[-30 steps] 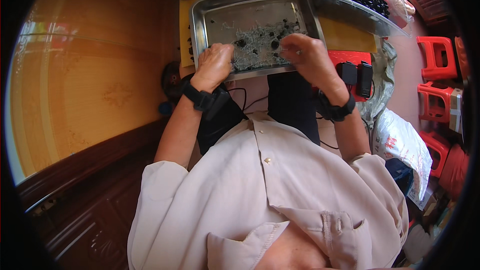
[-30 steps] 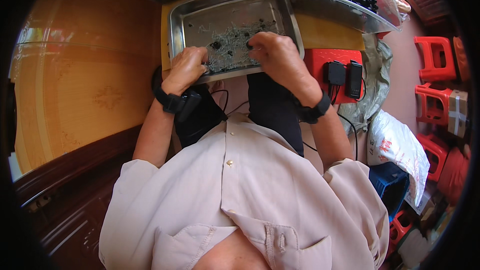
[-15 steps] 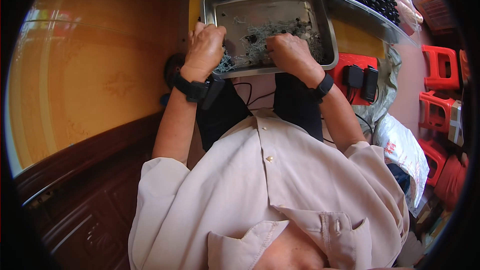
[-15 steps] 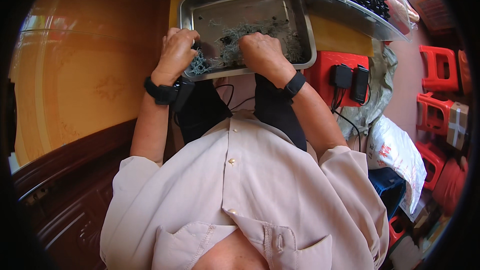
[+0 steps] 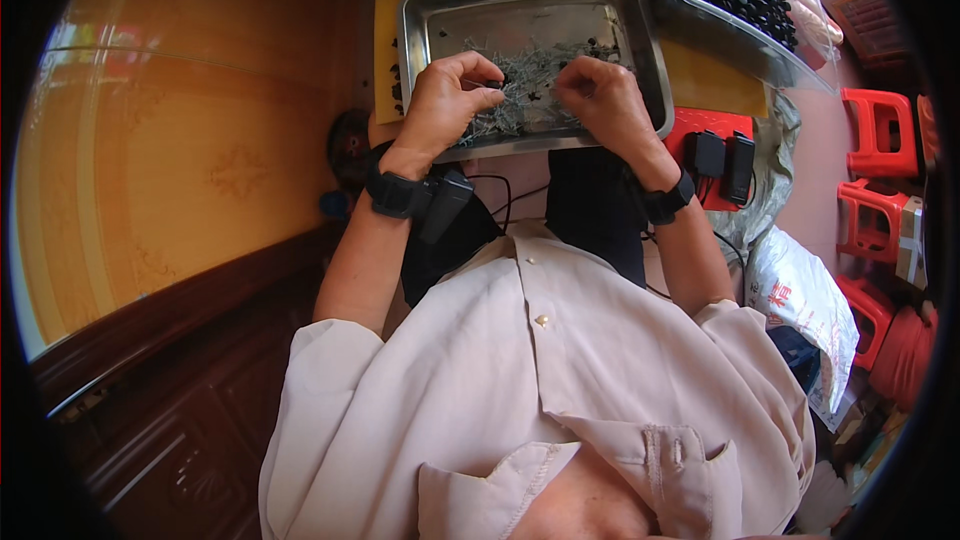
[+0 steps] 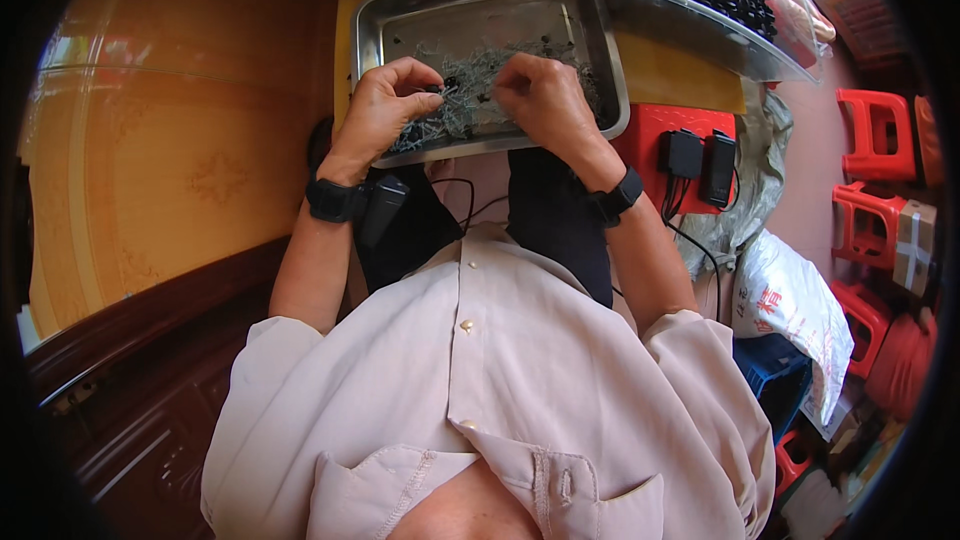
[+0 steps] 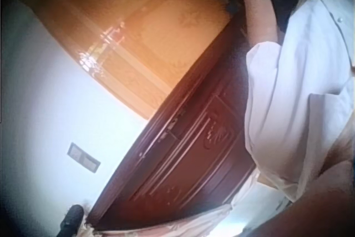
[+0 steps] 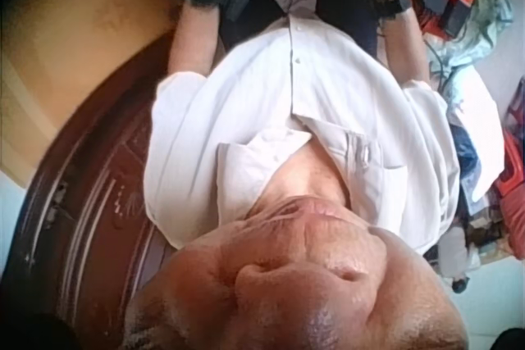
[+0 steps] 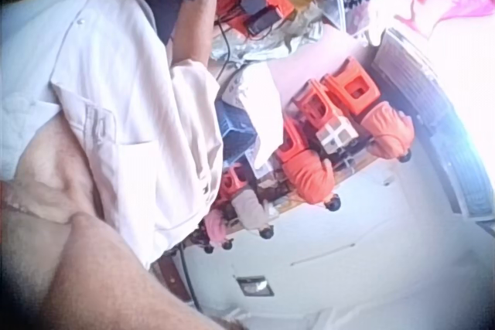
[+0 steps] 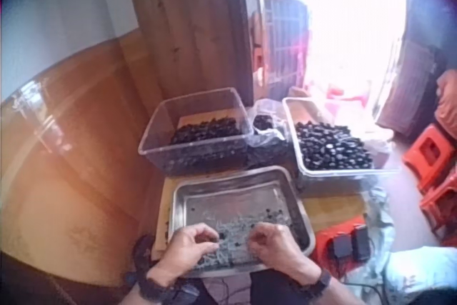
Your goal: Sorting small black plastic components and metal clips into a tray.
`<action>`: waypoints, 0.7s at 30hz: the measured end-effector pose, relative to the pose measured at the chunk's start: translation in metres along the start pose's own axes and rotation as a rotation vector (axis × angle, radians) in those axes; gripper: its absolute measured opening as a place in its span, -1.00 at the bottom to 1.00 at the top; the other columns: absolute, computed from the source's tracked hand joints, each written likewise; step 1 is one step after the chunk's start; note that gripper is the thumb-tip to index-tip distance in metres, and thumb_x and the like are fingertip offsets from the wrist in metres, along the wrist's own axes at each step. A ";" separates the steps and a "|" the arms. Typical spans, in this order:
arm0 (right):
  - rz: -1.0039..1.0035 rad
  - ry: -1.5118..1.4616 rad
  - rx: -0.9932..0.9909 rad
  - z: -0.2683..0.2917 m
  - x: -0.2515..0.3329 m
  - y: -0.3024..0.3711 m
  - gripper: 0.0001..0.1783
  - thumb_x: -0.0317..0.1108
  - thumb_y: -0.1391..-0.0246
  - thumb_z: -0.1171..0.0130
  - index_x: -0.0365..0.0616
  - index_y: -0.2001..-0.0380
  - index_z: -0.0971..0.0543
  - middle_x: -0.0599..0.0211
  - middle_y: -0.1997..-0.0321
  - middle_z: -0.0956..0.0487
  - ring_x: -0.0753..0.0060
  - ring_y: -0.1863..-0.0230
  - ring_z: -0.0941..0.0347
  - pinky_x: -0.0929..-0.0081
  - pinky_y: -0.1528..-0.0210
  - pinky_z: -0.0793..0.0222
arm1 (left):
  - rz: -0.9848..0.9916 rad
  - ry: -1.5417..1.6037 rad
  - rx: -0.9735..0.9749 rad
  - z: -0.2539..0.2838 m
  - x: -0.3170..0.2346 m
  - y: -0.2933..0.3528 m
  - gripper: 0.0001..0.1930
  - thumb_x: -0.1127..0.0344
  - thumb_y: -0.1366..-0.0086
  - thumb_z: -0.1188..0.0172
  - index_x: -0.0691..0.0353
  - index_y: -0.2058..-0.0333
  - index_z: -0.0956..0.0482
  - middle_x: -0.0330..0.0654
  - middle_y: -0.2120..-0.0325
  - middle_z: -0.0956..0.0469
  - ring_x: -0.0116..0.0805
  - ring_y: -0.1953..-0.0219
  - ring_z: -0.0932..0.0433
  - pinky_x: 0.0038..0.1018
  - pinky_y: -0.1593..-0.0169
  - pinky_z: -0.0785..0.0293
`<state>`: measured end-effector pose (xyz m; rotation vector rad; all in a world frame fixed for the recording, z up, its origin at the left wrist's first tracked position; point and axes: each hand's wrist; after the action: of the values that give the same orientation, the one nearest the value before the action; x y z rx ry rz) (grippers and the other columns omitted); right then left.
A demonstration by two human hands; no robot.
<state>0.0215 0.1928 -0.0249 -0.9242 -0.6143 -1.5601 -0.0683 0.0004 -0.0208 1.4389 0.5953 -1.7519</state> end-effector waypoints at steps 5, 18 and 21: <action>-0.104 -0.314 0.029 -0.005 0.006 0.005 -0.88 -0.44 0.17 -0.24 -0.28 0.55 -0.55 0.32 0.61 -0.53 0.58 0.50 -0.45 0.58 0.38 -0.38 | 0.042 0.043 0.006 -0.008 -0.011 0.006 -0.90 0.51 -0.04 -0.25 0.27 0.43 -0.53 -0.32 0.52 -0.53 -0.58 0.45 -0.48 -0.66 0.34 -0.41; -0.218 -0.866 -0.025 -0.013 0.021 0.012 -0.86 -0.46 0.00 -0.18 -0.19 0.31 -0.58 0.49 0.49 -0.56 0.74 0.45 -0.43 0.79 0.46 -0.32 | 0.227 0.872 0.079 -0.016 -0.013 0.017 -0.82 0.50 -0.21 -0.08 0.33 0.19 -0.48 -0.13 0.30 -0.54 -0.44 0.28 -0.55 -0.62 0.18 -0.55; -0.203 -0.930 -0.062 -0.018 0.021 0.014 -0.87 -0.44 0.00 -0.20 -0.18 0.33 -0.58 0.51 0.49 -0.56 0.76 0.46 -0.42 0.80 0.49 -0.30 | 0.222 0.869 0.079 -0.018 -0.012 0.020 -0.82 0.51 -0.21 -0.09 0.33 0.20 -0.49 -0.14 0.31 -0.55 -0.45 0.29 -0.55 -0.62 0.18 -0.55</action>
<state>0.0303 0.1636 -0.0187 -1.6853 -1.3412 -1.2609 -0.0412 0.0055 -0.0114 2.2218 0.7604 -0.9267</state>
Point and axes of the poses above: each hand's wrist, its own y-axis away from the middle knuckle, its own z-axis out of the back of the hand, x = y × z
